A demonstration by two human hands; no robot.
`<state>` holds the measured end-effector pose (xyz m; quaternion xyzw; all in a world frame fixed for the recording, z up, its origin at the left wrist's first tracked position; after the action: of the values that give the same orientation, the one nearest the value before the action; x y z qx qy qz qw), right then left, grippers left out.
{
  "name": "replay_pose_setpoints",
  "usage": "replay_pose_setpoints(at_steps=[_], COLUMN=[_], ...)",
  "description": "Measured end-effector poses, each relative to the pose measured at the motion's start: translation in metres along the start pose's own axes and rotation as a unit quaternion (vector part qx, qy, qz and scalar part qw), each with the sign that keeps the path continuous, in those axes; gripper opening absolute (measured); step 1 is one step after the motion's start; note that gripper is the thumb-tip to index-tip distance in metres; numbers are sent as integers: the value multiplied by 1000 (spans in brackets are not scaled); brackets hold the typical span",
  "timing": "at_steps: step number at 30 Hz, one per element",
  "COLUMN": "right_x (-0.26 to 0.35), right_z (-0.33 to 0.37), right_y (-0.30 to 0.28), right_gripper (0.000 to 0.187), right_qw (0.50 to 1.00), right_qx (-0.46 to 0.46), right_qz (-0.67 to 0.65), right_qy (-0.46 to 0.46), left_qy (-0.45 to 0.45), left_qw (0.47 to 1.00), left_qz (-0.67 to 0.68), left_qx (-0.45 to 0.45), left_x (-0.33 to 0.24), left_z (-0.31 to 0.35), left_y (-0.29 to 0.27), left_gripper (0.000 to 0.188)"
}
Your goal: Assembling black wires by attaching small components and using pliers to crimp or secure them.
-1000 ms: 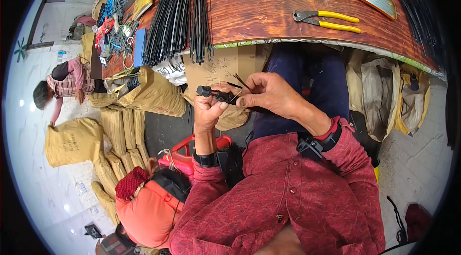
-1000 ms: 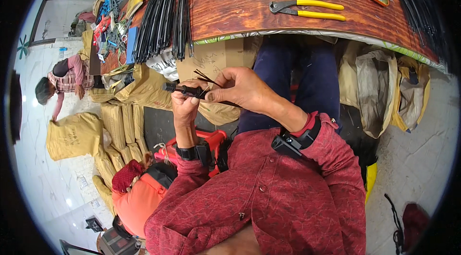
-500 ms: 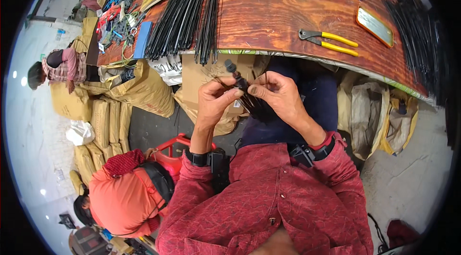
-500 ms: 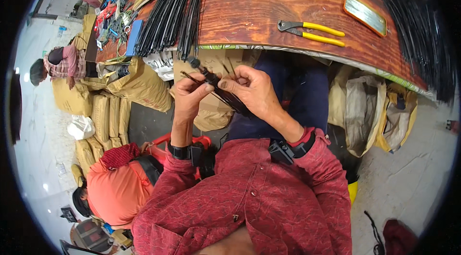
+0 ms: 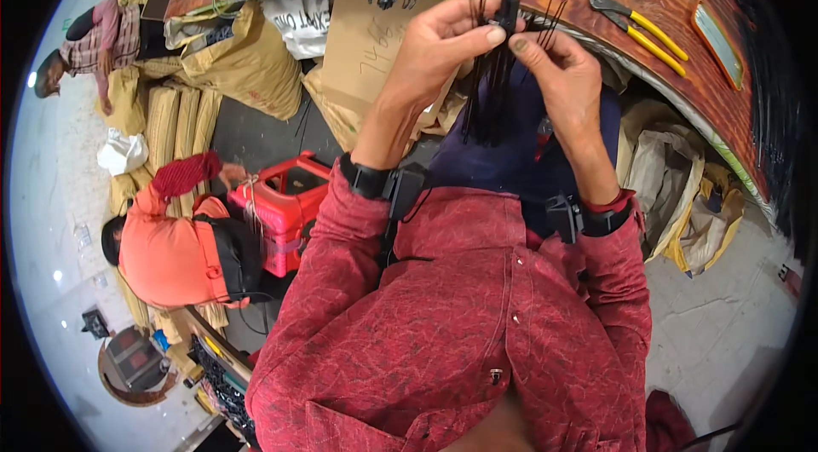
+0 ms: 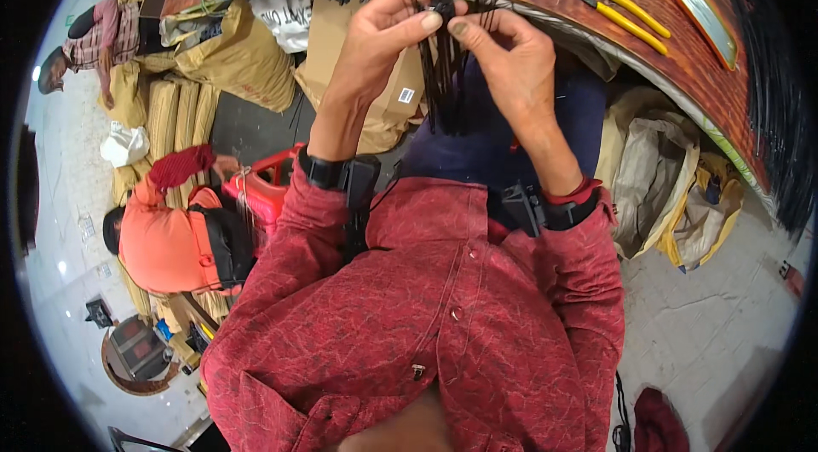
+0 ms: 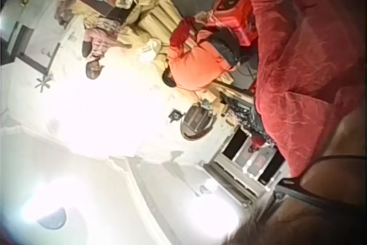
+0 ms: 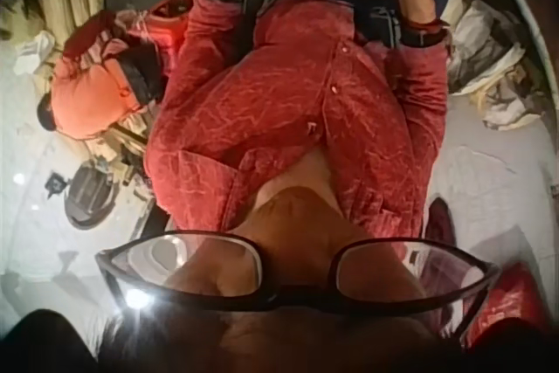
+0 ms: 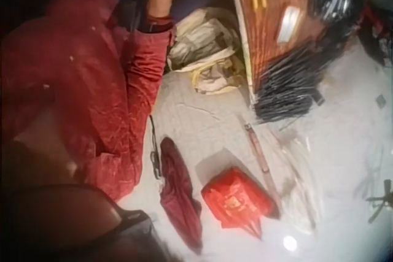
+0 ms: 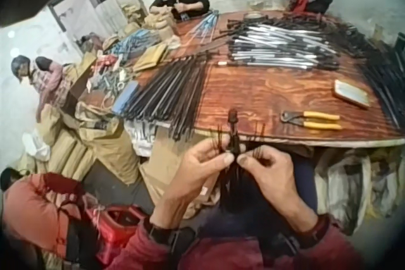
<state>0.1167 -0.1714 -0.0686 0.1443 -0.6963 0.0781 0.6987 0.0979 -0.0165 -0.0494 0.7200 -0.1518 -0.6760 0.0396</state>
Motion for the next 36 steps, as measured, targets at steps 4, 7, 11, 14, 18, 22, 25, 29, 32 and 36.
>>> replay_pose_setpoints(at_steps=[4, 7, 11, 14, 18, 22, 25, 29, 32, 36], right_x=[-4, -7, -13, -17, -16, -16, -19, -19, -15, -12], right_z=[-7, -11, -13, -12, -9, -5, -4, -3, 3, 8], right_y=[-2, -2, -2, -3, 1, 5, 4, 2, 4, 13], right_gripper=[21, 23, 24, 24, 23, 21, 20, 19, 19, 23], right_qw=[1000, 1000, 999, 999, 1000, 1000, 1000, 1000, 1000, 997], right_qx=[-11, -17, -18, -16, -9, 8, 14, 15, 22, 49], right_qz=[9, 21, 25, 29, 22, 4, -5, 7, -9, -59], right_qy=[-1, -14, -11, -8, -7, -1, 7, 9, 16, 2], left_qy=[-17, 32, 53, 47, 49, 45, 41, 14, -8, 5], left_qw=[1000, 999, 997, 997, 997, 997, 998, 999, 999, 998], left_qz=[-17, 36, 57, 56, 56, 64, 49, 50, 36, -23], left_qx=[10, 15, 5, 9, 9, 7, 1, -3, -20, -58], left_x=[1, -1, 6, 5, 3, 2, 0, 0, 0, -4], left_z=[-4, -7, -9, -8, -7, -7, -7, -7, -4, 2], left_y=[-1, 4, 2, 2, 0, 1, 1, 3, 4, 2], left_gripper=[37, 35, 33, 33, 34, 35, 34, 32, 31, 34])
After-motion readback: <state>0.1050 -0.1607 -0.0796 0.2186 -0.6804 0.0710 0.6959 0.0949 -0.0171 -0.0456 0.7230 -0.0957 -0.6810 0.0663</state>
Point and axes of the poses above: each hand's wrist, its own z-axis away from the middle knuckle, its own y-axis out of the palm, x = y × z, the point moved 9 cm from there along -z, towards the middle knuckle, and after that the axes turned 5 degrees about x, right-handed, at the moved point
